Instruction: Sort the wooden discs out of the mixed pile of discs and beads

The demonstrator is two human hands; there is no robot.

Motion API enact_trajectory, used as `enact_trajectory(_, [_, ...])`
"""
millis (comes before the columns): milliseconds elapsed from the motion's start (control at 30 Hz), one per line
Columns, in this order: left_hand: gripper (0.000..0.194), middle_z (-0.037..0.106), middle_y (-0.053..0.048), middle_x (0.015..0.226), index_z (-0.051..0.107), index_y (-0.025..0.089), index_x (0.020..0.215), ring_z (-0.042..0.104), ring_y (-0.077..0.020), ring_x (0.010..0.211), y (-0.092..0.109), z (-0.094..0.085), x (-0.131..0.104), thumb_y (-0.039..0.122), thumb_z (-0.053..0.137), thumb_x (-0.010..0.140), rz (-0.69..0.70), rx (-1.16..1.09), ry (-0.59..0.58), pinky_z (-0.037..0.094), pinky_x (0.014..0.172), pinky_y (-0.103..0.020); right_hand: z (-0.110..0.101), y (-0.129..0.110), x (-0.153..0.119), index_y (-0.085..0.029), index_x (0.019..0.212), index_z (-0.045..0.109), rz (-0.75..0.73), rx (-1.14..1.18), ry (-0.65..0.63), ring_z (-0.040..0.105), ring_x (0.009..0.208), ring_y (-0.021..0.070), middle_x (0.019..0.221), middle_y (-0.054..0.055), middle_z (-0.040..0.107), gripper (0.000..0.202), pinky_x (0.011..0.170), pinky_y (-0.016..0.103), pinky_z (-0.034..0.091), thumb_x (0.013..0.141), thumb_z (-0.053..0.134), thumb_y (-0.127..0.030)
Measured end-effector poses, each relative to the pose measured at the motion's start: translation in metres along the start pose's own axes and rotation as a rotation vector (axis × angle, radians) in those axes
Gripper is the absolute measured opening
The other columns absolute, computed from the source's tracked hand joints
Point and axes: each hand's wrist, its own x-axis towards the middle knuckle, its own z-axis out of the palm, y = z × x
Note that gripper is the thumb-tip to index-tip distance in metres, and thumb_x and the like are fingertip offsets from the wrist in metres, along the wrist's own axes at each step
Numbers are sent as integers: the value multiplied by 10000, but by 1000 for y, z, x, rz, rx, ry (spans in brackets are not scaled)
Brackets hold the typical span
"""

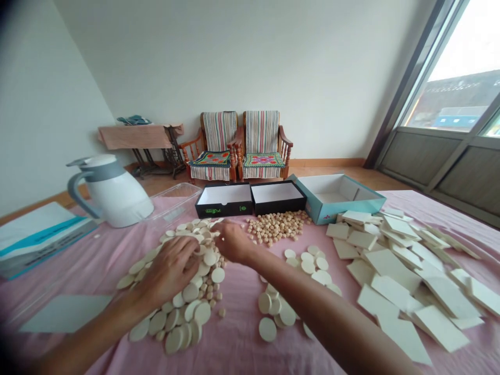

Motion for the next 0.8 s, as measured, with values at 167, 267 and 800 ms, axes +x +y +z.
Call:
enact_trajectory(167, [81,583,-61,1045,568,185,922,485,-238,1053,28,2,7,196,525,855,129,-87,-51,359,977,-434,1,54,3,-117,1045,616,79,-266,27,551,1002,223,1015,135,632,264,859,325,403,874,420,-157])
enact_trajectory(267, [119,586,-61,1072,575,187,917,479,-245,1087,49,10,15,258,601,825,212,-97,-143,318,1030,-455,12,68,3,-140,1083,596,24,-336,-27,500,1077,253,1075,131,618,275,923,367,360,861,494,-267])
enact_trajectory(800, [805,281,-248,1475,219,-2,1411,279,-308,1375,80,76,95,282,574,747,-86,-367,-379,274,1128,-411,-16,118,-24,-158,979,575,-53,-556,-134,502,915,221,991,115,575,218,799,335,362,928,374,-226])
